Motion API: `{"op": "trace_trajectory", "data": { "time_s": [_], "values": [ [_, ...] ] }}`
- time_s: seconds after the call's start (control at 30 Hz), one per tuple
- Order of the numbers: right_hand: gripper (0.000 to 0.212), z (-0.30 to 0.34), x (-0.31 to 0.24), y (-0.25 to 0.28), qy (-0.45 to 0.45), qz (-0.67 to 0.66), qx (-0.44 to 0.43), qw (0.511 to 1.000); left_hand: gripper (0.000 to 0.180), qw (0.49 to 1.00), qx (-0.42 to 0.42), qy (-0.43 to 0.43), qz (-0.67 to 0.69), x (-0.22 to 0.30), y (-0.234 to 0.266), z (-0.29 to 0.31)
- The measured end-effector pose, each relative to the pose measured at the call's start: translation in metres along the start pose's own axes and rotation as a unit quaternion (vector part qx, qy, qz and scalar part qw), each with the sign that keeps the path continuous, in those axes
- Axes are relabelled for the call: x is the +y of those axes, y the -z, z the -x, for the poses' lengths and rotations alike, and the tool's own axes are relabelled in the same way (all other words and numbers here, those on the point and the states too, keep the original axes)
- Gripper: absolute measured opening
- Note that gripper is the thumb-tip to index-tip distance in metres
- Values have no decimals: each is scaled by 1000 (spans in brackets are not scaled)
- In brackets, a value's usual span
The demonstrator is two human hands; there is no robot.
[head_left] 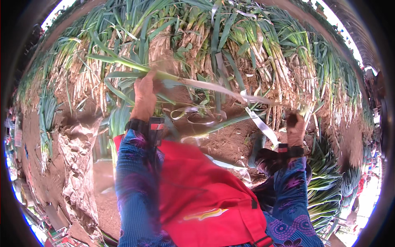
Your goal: The person picks up individual leeks from a pile, peels away the outer layers by hand, and places the cleaned leeks into a separate pile.
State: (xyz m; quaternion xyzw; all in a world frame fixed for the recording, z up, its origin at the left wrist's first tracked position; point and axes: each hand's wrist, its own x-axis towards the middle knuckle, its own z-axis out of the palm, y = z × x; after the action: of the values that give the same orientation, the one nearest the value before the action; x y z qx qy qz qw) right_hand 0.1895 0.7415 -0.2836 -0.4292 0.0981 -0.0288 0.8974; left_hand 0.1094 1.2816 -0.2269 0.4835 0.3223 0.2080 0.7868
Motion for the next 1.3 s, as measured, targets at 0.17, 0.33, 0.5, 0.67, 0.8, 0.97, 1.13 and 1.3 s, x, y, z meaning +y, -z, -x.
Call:
{"op": "trace_trajectory", "data": {
  "time_s": [0.17, 0.33, 0.5, 0.67, 0.8, 0.97, 1.13, 1.3],
  "values": [
    [10, -28, -5, 51, -16, 89, 124, 988, 24, 993, -114, -26, -19, 1, 1, 10],
    [25, 16, 33, -62, -89, 667, -154, 724, 25, 965, -258, -18, -36, -6, -22, 25],
    [42, 72, 69, -199, -19, 446, -343, 826, 28, 924, -347, 20, -159, -20, -46, 46],
    [37, 88, 89, -265, -65, 375, -371, 847, 26, 895, -432, -14, -115, -37, -67, 68],
    [29, 84, 97, -262, -65, 288, -263, 919, 26, 903, -405, -5, -145, -43, -71, 69],
    [24, 71, 84, -229, -16, 202, -214, 956, 24, 906, -389, 4, -168, -54, -73, 64],
    [21, 51, 50, -200, 17, 112, -101, 988, 25, 927, -340, 54, -148, -67, -65, 65],
    [12, 26, -12, -147, 67, 35, -36, 997, 23, 946, -270, 96, -155, -71, -44, 52]
  ]
}}
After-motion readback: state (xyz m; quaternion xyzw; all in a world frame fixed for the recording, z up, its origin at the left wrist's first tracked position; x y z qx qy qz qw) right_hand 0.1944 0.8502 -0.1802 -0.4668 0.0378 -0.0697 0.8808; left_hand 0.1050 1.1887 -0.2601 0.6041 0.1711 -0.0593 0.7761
